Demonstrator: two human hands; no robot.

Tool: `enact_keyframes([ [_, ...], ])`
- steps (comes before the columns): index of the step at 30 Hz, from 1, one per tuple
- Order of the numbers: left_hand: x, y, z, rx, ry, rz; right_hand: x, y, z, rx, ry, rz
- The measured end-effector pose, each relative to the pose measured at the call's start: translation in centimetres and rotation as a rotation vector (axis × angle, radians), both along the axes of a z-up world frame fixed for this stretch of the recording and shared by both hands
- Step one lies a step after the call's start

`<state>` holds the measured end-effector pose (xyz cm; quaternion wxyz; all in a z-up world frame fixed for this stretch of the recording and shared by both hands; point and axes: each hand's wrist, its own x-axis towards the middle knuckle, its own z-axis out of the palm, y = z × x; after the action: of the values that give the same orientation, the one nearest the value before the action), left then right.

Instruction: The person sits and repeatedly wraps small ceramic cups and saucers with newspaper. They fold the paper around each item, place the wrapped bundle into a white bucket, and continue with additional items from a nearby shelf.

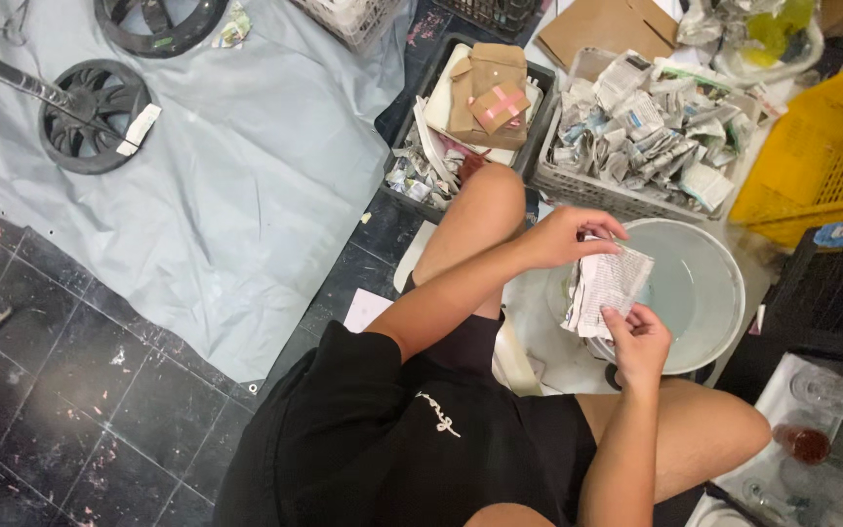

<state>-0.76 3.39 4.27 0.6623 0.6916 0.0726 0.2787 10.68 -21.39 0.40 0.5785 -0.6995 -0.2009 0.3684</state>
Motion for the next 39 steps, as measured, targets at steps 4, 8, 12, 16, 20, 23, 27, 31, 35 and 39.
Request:
enact_keyframes([
  [4, -0.3, 0.7, 1.8, 0.039, 0.105, 0.052, 0.1, -0.1, 0.0, -0.006, -0.007, -0.007],
  [8, -0.7, 0.6, 3.1, 0.048, 0.068, 0.069, 1.1, 0.6, 2.1, -0.063, -0.117, 0.061],
  [12, 0.0, 0.3, 2.9, -0.136, 0.031, 0.016, 2.7, 2.1, 5.6, 0.003, -0.122, 0.216],
  [16, 1.4, 0.2, 1.3, -0.205, 0.008, 0.04, 2.2, 4.1, 5.7, -0.089, -0.311, 0.072],
  [20, 0.4, 0.9, -1.0, -0.171, -0.019, 0.087, 1.5, 4.2, 4.4, -0.093, -0.286, 0.068],
  [23, 0.2, 0.7, -2.3, -0.28, -0.024, 0.16, 1.5, 4.0, 4.1, -0.071, -0.288, 0.052],
  [27, 1.2, -0.7, -3.5, -0.392, -0.024, 0.111, 1.3, 4.9, 4.7, 0.113, -0.211, -0.135],
  [31, 2.2, -2.6, -5.1, -0.332, 0.201, -0.05, 0.5, 5.8, 4.7, 0.25, -0.125, -0.228],
  [35, 2.2, -3.5, -7.6, -0.333, 0.028, -0.076, 0.7, 5.1, 3.0, 0.205, -0.24, -0.155],
  [39, 1.0, -1.4, -7.6, -0.359, 0.098, 0.06, 1.6, 4.4, 3.5, 0.213, -0.35, -0.166],
])
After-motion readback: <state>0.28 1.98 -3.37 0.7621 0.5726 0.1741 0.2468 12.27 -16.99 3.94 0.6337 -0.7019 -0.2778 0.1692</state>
